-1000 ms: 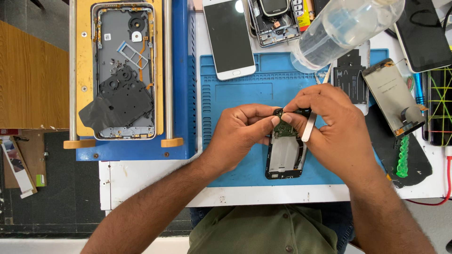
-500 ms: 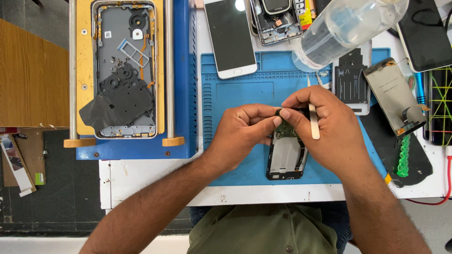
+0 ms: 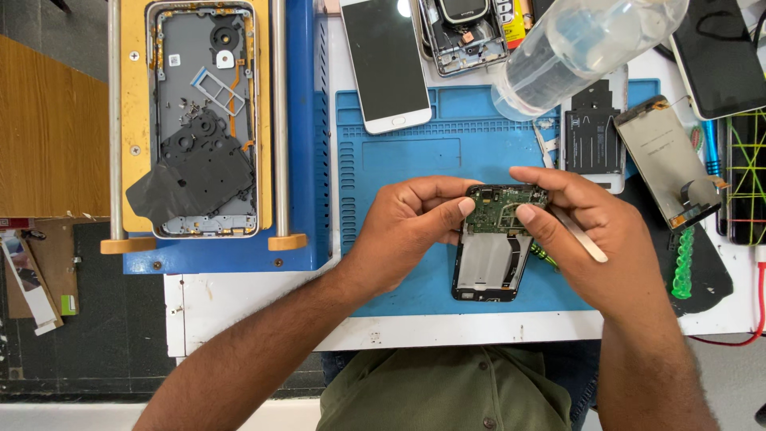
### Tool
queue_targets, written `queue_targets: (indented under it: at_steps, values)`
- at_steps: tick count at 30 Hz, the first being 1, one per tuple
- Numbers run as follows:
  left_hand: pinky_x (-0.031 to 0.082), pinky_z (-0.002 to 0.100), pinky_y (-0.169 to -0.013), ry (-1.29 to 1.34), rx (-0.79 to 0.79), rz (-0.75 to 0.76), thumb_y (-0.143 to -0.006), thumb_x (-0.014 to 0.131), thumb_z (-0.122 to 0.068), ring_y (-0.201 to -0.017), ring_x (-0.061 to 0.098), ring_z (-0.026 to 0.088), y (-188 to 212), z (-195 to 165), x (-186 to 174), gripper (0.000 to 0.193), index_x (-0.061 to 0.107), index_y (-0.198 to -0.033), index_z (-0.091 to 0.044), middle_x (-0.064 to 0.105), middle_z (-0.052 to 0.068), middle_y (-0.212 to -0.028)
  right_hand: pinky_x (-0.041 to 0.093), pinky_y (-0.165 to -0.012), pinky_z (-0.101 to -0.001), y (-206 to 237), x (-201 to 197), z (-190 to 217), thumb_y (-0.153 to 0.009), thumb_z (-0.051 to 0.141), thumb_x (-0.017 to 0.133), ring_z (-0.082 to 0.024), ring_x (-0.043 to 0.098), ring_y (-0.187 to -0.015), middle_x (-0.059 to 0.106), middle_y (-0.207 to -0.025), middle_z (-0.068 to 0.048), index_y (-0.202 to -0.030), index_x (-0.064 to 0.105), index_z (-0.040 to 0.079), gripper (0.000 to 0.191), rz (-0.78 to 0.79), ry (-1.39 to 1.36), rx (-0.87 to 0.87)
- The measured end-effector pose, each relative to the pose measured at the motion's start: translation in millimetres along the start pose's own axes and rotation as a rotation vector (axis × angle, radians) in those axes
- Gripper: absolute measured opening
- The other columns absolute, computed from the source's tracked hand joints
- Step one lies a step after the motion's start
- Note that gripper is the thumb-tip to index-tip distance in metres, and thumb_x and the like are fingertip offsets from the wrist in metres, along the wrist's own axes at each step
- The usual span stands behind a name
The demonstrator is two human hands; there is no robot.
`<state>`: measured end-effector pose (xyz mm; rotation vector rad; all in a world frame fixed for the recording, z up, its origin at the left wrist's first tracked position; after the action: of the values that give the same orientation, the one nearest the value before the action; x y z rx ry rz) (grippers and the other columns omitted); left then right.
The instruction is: The person repairs a disassembled smartphone on a blue mat. They use a green screwdriver to unscrew components, lift the motherboard out of the phone frame by hand, pry at connectors with a wooden stick and tweezers, reposition the board, and finally handle the phone's back cover and battery assembly.
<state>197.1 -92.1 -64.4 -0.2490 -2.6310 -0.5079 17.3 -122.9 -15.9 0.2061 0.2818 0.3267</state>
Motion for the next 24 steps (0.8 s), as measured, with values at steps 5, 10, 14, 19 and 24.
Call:
queue_targets:
  at_steps: [5,10,14,19,24]
  values:
    - [0.063,0.032,-0.083,-0.016,-0.013,-0.013,-0.104,0.063,-0.015,-0.098,0.071,0.014,1.7,1.8,4.3,0.03,0.068,-0.129,0.002,0.076,0.012,-0.109,0.048,-0.071,-0.0162,9.7,-10.4,-11.7,-0.093,0.003,0.07,-0.003,0.062,-0.085,0.072,-0.096,-0.002,-0.139,0.065,0.002,0.046,0.006,-0.108,0.021]
    - [0.058,0.028,-0.078,-0.037,0.011,0.023,-0.104,0.064,-0.012,-0.094,0.067,0.01,4.8,-0.9,11.5,0.029,0.065,-0.129,0.001,0.075,0.009,-0.108,0.048,-0.067,-0.0155,15.2,-15.3,-14.6,-0.091,0.003,0.073,-0.003,0.062,-0.08,0.073,-0.091,-0.002,-0.133,0.068,0.001,0.042,-0.04,-0.067,0.0]
    - [0.057,0.026,-0.076,-0.026,0.016,0.025,-0.104,0.065,-0.011,-0.091,0.067,0.009,6.9,-2.5,10.6,0.026,0.065,-0.126,0.002,0.075,0.009,-0.105,0.047,-0.068,-0.0146,17.5,-12.4,-11.2,-0.093,0.003,0.074,-0.002,0.061,-0.081,0.07,-0.09,-0.001,-0.131,0.069,0.0,0.039,-0.046,-0.108,-0.051]
    - [0.057,0.026,-0.074,-0.059,0.044,0.031,-0.104,0.064,-0.01,-0.088,0.067,0.008,8.0,-5.4,9.8,0.021,0.065,-0.122,0.001,0.075,0.009,-0.103,0.046,-0.066,-0.0158,18.8,-10.4,-8.5,-0.093,0.001,0.075,-0.003,0.061,-0.079,0.069,-0.089,-0.003,-0.13,0.07,-0.001,0.038,-0.058,-0.077,-0.091]
    - [0.057,0.026,-0.073,-0.048,0.038,0.012,-0.105,0.064,-0.01,-0.087,0.067,0.008,6.7,-3.7,7.7,0.02,0.066,-0.121,0.001,0.075,0.009,-0.101,0.051,-0.069,-0.0174,16.2,-10.5,-12.3,-0.091,0.001,0.074,-0.005,0.065,-0.082,0.072,-0.092,-0.006,-0.132,0.069,-0.001,0.041,-0.051,-0.08,-0.042]
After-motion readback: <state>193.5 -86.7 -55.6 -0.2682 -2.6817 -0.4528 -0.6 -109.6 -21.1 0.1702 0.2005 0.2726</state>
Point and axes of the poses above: each hand's wrist, its own y-axis away from the middle knuckle, its own x-axis out of the palm, z = x × y, the point moved 8 cm from there along -y, towards the middle knuckle
